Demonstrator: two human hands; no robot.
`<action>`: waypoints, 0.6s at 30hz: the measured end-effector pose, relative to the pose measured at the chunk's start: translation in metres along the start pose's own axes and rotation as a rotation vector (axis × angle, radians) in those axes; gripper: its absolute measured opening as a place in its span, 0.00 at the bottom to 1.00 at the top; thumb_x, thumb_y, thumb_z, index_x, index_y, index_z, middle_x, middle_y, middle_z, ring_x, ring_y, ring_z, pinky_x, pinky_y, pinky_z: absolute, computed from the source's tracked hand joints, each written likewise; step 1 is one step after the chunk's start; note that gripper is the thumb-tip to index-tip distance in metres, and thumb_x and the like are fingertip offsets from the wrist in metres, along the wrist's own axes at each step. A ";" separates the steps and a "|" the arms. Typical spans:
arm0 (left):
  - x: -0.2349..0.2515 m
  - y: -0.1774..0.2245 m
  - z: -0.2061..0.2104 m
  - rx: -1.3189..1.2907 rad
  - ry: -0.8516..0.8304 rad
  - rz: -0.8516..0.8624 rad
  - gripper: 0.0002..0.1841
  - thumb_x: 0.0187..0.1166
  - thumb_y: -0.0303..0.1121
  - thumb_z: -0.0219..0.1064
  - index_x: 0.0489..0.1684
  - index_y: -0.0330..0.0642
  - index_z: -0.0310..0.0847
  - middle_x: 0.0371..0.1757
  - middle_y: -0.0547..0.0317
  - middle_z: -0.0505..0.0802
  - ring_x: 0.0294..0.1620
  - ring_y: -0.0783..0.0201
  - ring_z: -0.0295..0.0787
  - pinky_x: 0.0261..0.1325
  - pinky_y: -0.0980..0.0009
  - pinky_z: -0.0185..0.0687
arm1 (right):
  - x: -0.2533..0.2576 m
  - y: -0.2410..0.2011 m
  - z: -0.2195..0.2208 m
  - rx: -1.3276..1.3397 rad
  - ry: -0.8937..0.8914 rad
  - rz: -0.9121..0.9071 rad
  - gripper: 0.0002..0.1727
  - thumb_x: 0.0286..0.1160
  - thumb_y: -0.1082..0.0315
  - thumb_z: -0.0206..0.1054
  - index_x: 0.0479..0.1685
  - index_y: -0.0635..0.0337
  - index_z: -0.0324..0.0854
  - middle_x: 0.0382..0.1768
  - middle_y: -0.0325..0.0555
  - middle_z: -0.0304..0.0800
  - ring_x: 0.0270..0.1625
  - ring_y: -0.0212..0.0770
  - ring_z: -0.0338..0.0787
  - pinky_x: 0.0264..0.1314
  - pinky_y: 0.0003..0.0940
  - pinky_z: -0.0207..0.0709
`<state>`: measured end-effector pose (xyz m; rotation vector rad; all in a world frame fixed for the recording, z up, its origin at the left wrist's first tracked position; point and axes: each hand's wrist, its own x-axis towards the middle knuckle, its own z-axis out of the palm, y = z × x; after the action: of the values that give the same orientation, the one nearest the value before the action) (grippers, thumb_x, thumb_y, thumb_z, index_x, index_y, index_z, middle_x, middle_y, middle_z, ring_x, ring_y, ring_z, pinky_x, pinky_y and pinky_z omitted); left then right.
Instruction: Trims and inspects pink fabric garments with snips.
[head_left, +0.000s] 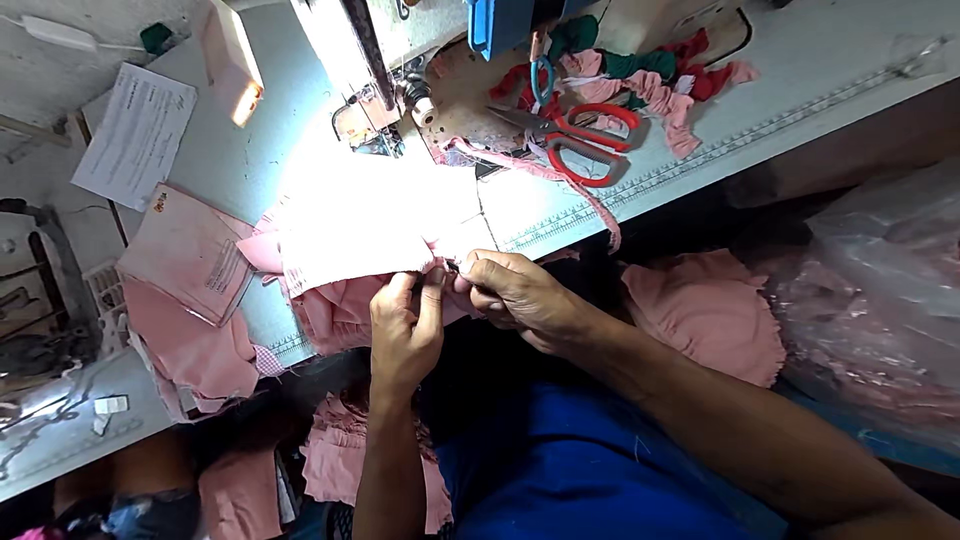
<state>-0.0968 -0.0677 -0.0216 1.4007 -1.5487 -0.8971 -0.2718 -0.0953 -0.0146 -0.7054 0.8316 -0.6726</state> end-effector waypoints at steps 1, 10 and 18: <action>0.000 -0.001 0.000 -0.012 0.000 0.004 0.09 0.88 0.32 0.60 0.48 0.41 0.86 0.38 0.66 0.91 0.40 0.75 0.89 0.45 0.75 0.87 | 0.000 0.000 0.000 0.016 -0.010 0.012 0.17 0.93 0.61 0.50 0.33 0.53 0.76 0.12 0.30 0.62 0.12 0.22 0.57 0.14 0.14 0.51; 0.000 -0.002 0.001 -0.060 -0.002 0.027 0.08 0.88 0.31 0.60 0.49 0.41 0.86 0.39 0.65 0.91 0.41 0.74 0.90 0.46 0.74 0.89 | -0.001 -0.002 0.002 -0.001 0.019 0.001 0.17 0.93 0.60 0.50 0.34 0.54 0.78 0.13 0.31 0.62 0.12 0.22 0.57 0.14 0.15 0.51; -0.001 -0.005 -0.003 -0.084 -0.019 0.014 0.08 0.88 0.32 0.60 0.49 0.41 0.85 0.39 0.67 0.91 0.40 0.76 0.89 0.44 0.75 0.87 | -0.002 -0.004 -0.002 0.027 -0.039 0.040 0.21 0.94 0.55 0.47 0.35 0.54 0.80 0.12 0.30 0.64 0.11 0.21 0.58 0.13 0.14 0.51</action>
<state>-0.0925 -0.0668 -0.0255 1.3237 -1.5159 -0.9581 -0.2754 -0.0968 -0.0118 -0.6738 0.7970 -0.6316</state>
